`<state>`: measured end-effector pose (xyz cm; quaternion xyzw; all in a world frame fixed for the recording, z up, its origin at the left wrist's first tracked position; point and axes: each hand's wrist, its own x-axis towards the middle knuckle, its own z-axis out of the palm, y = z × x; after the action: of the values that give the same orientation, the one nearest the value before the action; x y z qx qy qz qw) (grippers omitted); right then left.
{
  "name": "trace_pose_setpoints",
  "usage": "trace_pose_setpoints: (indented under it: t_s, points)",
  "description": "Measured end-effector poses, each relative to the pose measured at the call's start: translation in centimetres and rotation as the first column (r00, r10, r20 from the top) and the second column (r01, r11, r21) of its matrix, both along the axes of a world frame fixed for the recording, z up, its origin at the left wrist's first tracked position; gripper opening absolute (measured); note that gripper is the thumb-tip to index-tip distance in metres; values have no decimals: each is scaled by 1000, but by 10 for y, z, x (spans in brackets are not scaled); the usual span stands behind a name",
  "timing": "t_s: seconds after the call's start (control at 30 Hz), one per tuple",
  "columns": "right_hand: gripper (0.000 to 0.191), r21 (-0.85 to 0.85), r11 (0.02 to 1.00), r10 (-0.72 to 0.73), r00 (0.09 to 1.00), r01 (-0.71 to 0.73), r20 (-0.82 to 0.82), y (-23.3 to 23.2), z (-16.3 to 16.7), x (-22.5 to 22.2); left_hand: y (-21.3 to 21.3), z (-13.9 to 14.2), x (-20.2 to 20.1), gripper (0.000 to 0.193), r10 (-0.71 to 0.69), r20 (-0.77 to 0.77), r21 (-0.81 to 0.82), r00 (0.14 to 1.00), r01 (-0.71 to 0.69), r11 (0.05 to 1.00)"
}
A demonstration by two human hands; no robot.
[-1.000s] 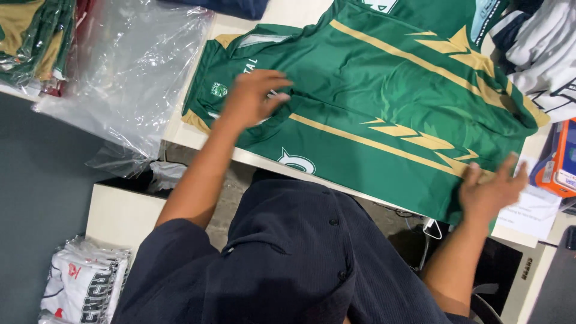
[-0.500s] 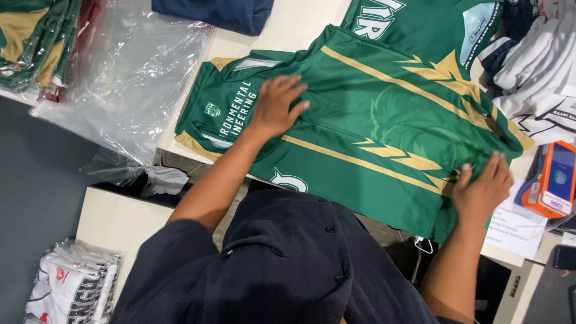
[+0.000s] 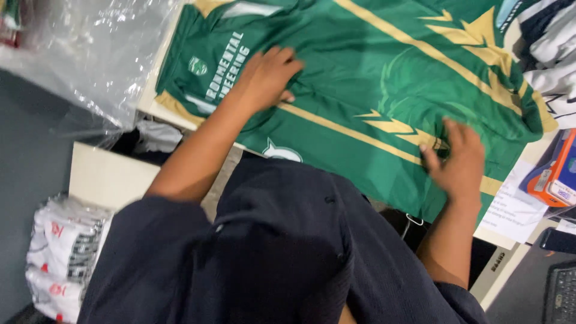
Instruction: The person folds green sports jerseys on a white table, smoothing and aligning each one by hand, then slides the folded jersey into a clear plastic bag and presses the bag closed. They repeat the fold-and-bag cycle for several jerseys, setting finished bags aside on the table.
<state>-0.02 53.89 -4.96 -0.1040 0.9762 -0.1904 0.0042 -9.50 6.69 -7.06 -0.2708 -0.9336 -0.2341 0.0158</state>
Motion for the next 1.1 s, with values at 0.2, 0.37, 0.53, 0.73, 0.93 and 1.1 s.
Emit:
trace_pose_setpoints:
  t_s: [0.2, 0.37, 0.53, 0.73, 0.93, 1.1]
  points:
    - [40, 431, 897, -116, 993, 98, 14, 54, -21, 52, -23, 23, 44, 31, -1, 178, 94, 984, -16, 995]
    - [15, 188, 981, -84, 982, 52, 167, 119, 1, 157, -68, 58, 113, 29, -262, 356, 310, 897, 152, 939]
    - [31, 316, 943, -241, 872, 106, 427, 106, 27, 216, -82, 90, 160, 26, -197, 649, 199, 734, 85, 976]
    - [27, 283, 945, -280, 854, 164, 439, 89, 46, 209, -87, 86, 165, 18, -160, 552, 216, 818, 45, 975]
    - [27, 184, 923, -380, 871, 337, 312, 137, 21, 134, -73, 51, 79, 16, -99, 256, 296, 962, 19, 955]
    - [30, 301, 945, -148, 988, 128, 44, 124, -17, 33, -33, 26, -5, 24, 57, 392, 314, 918, -192, 930]
